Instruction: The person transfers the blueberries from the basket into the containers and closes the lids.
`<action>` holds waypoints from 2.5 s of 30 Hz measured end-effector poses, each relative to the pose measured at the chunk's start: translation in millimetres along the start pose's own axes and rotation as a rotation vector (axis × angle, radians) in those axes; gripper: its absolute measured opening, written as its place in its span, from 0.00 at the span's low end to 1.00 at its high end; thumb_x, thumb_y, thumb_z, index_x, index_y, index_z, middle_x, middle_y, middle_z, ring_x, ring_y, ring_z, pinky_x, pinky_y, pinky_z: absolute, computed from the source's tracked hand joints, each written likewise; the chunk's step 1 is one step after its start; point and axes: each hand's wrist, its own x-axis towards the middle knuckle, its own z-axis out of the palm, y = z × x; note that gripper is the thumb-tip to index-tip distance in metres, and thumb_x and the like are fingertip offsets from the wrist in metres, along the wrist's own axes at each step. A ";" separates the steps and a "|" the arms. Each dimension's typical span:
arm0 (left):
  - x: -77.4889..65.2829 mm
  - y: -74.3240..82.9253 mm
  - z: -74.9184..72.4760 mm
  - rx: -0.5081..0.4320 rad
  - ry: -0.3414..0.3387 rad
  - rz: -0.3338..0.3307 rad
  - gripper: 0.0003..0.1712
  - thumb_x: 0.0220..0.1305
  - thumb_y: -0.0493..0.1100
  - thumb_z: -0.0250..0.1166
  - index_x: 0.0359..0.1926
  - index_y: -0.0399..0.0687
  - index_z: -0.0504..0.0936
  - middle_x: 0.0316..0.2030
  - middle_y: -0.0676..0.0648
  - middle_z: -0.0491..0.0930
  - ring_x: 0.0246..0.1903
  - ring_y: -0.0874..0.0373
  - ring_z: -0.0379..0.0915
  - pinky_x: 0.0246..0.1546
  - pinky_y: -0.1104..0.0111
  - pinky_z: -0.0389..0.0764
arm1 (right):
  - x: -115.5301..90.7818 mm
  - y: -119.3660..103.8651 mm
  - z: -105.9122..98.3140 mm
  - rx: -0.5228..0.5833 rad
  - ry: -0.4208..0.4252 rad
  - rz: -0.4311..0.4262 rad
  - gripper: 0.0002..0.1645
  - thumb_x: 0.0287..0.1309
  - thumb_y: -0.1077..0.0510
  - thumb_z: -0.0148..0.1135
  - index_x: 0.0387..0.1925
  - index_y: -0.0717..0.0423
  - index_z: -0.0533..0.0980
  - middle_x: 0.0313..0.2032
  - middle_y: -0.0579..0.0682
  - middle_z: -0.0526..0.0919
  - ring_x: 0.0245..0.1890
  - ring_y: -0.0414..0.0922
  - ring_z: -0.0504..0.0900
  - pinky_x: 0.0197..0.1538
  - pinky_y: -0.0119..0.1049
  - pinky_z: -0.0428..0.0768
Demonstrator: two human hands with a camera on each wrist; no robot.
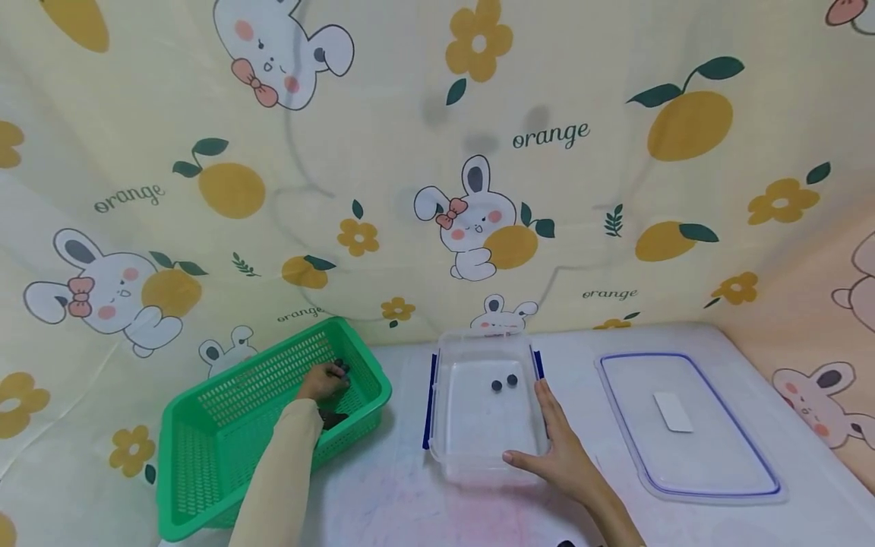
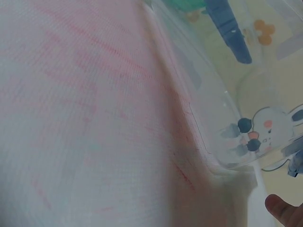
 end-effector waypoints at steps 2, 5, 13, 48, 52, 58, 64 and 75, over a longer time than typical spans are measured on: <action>-0.2 0.8 0.4 -0.005 -0.003 0.002 0.11 0.59 0.33 0.67 0.42 0.32 0.81 0.45 0.33 0.77 0.47 0.38 0.72 0.46 0.49 0.74 | -0.1 0.2 -0.5 -0.005 0.002 -0.002 0.70 0.44 0.51 0.77 0.77 0.49 0.39 0.75 0.57 0.37 0.71 0.64 0.40 0.58 0.75 0.48; 0.1 1.2 0.9 -0.001 -0.008 0.012 0.10 0.59 0.32 0.68 0.41 0.31 0.81 0.46 0.33 0.76 0.48 0.37 0.72 0.47 0.49 0.74 | -0.3 -0.1 -1.1 -0.014 0.002 0.006 0.70 0.44 0.51 0.77 0.77 0.47 0.38 0.75 0.58 0.37 0.71 0.66 0.40 0.58 0.75 0.48; 1.5 1.4 -1.3 -0.029 -0.045 -0.023 0.11 0.60 0.36 0.68 0.43 0.34 0.81 0.45 0.35 0.77 0.46 0.39 0.73 0.44 0.49 0.75 | -1.2 -0.6 -2.0 -0.027 0.005 0.009 0.71 0.43 0.50 0.77 0.77 0.46 0.38 0.75 0.58 0.38 0.71 0.66 0.41 0.58 0.75 0.49; -33.4 79.7 -50.3 -0.379 0.060 0.235 0.18 0.67 0.46 0.63 0.52 0.38 0.78 0.42 0.43 0.79 0.40 0.50 0.77 0.42 0.61 0.77 | 0.4 1.3 -1.5 -0.017 0.006 0.014 0.71 0.44 0.50 0.77 0.77 0.48 0.38 0.75 0.58 0.37 0.71 0.66 0.40 0.58 0.75 0.49; -43.1 101.3 -42.2 -0.433 0.065 0.300 0.17 0.67 0.44 0.64 0.51 0.36 0.79 0.41 0.43 0.80 0.40 0.50 0.77 0.42 0.61 0.75 | 0.4 -0.4 -1.0 -0.018 0.004 0.022 0.71 0.44 0.49 0.77 0.77 0.48 0.38 0.75 0.58 0.37 0.71 0.66 0.40 0.58 0.75 0.49; -56.4 131.7 -18.2 -0.505 0.012 0.351 0.15 0.66 0.41 0.65 0.49 0.35 0.79 0.40 0.42 0.81 0.36 0.55 0.78 0.41 0.62 0.77 | 0.4 -0.9 -0.7 -0.009 0.006 0.011 0.70 0.44 0.50 0.77 0.77 0.48 0.38 0.75 0.58 0.37 0.71 0.66 0.40 0.57 0.75 0.49; -66.0 154.2 11.8 -0.543 -0.071 0.396 0.12 0.64 0.38 0.65 0.46 0.35 0.80 0.35 0.47 0.81 0.39 0.44 0.79 0.36 0.67 0.78 | 0.0 0.0 -1.1 -0.006 0.007 -0.009 0.70 0.44 0.51 0.77 0.77 0.50 0.39 0.75 0.59 0.37 0.71 0.66 0.40 0.58 0.75 0.48; -69.5 187.1 59.0 -0.653 -0.176 0.357 0.15 0.66 0.41 0.64 0.51 0.39 0.79 0.39 0.44 0.83 0.39 0.48 0.81 0.42 0.60 0.79 | -0.9 0.4 -1.4 -0.003 0.008 -0.040 0.69 0.44 0.51 0.77 0.77 0.53 0.39 0.75 0.61 0.38 0.71 0.66 0.39 0.58 0.75 0.48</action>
